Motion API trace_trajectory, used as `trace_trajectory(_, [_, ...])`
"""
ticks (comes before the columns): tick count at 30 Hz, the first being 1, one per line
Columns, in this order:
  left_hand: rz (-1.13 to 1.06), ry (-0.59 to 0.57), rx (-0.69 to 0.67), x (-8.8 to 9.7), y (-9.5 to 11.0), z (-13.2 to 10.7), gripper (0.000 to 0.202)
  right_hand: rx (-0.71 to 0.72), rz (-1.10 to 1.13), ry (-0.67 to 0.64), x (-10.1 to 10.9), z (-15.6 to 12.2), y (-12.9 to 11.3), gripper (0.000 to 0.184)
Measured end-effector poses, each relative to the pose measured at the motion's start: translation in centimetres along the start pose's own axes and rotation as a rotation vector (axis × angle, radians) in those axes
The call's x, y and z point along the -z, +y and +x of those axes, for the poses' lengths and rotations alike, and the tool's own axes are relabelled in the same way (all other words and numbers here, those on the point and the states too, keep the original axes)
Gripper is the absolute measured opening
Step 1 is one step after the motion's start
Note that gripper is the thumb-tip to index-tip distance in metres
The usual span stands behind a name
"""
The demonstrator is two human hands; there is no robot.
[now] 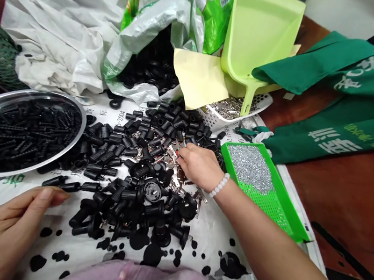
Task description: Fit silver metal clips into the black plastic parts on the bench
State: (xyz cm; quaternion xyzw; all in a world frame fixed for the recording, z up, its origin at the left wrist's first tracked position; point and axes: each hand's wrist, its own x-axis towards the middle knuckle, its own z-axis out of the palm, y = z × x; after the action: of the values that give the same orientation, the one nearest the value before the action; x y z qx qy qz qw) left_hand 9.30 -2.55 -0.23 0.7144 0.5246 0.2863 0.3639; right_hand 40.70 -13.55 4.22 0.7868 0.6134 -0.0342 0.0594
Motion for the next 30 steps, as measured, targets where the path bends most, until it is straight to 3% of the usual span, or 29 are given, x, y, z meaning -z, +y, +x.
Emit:
trace_trajectory(11, [0.022,-0.004,0.046,-0.2,0.8,0.0,0.029,-0.046,-0.004,-0.006,0.1,-1.6,1.9,0.024])
trace_trajectory(19, [0.000,0.013,0.039,-0.1,-0.3,0.5,0.027,-0.100,-0.018,0.023,0.4,-3.8,2.9,0.024])
trace_trajectory(24, [0.004,0.070,-0.034,0.4,1.2,-0.1,0.027,-0.075,-0.013,0.033,0.3,-4.4,2.5,0.024])
trace_trajectory(30, [-0.025,0.147,-0.167,1.4,3.9,-1.0,0.022,0.039,0.009,0.041,0.3,-2.9,1.4,0.019])
